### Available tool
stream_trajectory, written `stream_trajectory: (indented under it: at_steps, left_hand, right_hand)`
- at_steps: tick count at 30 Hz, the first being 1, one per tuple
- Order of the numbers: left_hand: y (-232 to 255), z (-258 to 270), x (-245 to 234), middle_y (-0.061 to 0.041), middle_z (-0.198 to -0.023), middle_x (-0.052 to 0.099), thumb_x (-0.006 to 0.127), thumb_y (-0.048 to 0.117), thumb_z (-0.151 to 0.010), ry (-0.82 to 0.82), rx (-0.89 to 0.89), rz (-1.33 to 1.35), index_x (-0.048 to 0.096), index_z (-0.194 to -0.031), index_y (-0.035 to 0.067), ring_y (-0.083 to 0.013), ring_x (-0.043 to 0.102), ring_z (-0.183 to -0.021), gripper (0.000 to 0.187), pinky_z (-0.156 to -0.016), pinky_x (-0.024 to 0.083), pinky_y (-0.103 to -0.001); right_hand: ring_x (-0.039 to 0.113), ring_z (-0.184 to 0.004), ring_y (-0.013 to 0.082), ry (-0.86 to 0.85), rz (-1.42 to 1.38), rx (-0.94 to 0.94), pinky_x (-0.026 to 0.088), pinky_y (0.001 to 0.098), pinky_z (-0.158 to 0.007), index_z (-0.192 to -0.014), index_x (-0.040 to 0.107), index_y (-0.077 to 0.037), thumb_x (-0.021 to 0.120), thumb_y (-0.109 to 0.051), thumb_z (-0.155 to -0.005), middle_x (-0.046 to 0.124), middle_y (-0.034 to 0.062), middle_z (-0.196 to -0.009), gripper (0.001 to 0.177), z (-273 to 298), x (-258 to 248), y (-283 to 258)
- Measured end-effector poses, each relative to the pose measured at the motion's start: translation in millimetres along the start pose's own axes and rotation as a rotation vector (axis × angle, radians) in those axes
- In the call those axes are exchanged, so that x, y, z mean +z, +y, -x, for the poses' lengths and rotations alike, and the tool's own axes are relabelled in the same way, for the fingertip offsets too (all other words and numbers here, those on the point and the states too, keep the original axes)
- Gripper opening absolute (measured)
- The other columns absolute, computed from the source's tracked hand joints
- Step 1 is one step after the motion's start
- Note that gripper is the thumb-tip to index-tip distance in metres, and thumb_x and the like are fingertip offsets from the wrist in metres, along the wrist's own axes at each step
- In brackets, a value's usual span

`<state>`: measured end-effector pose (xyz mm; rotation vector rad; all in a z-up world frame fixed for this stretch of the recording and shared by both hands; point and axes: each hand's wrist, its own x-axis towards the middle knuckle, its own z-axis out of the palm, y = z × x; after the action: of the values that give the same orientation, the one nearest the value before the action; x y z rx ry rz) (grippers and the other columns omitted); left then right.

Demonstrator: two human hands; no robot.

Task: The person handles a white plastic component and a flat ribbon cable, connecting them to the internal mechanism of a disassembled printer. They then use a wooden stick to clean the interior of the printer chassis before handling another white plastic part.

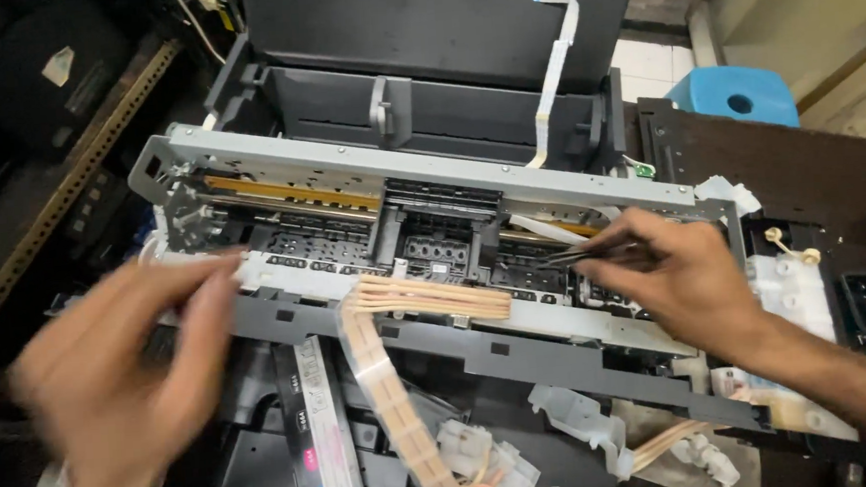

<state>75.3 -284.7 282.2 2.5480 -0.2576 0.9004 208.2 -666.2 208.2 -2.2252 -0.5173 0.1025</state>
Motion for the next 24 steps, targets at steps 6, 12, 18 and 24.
stream_trajectory:
  at_steps: [6,12,18,24]
  left_hand:
    - [-19,-79,81,-0.001,-0.078,0.076,0.058,0.028,-0.106,-0.26,0.065,0.105,0.078,-0.097,0.009,-0.0084,0.063,-0.057,0.029,-0.05,0.049,-0.025]
    - [-29,-87,112,-0.011,-0.054,0.064,0.066,0.024,-0.096,-0.41,-0.083,0.08,0.074,-0.076,0.008,-0.0397,0.064,-0.057,0.027,-0.059,0.046,-0.046]
    - [-50,-81,117,-0.009,-0.048,0.06,0.064,0.021,-0.099,-0.406,-0.139,0.142,0.073,-0.071,0.007,-0.0276,0.058,-0.047,0.033,-0.054,0.041,-0.037]
    - [-58,-80,110,-0.007,-0.046,0.059,0.064,0.018,-0.1,-0.37,-0.172,0.183,0.074,-0.069,0.009,-0.0206,0.054,-0.044,0.034,-0.051,0.039,-0.031]
  right_hand:
    - [0.066,-0.04,0.0083,-0.106,0.079,-0.15,0.054,0.0153,-0.029,-0.098,0.069,-0.01,0.075,-0.013,-0.09,0.08,0.0061,-0.077,0.011,-13,24,27]
    - [0.075,-0.053,0.0241,0.04,0.023,-0.163,0.059,0.0347,-0.054,-0.094,0.074,-0.007,0.081,-0.004,-0.08,0.077,0.0102,-0.064,0.016,-15,38,20]
    - [0.073,-0.051,0.0238,0.037,0.03,-0.218,0.057,0.0346,-0.052,-0.09,0.072,-0.008,0.079,-0.003,-0.079,0.076,0.0084,-0.06,0.013,-18,44,22]
    - [0.074,-0.054,0.0265,0.047,0.054,-0.251,0.056,0.037,-0.051,-0.089,0.071,-0.007,0.079,-0.004,-0.079,0.075,0.0102,-0.062,0.013,-18,47,22]
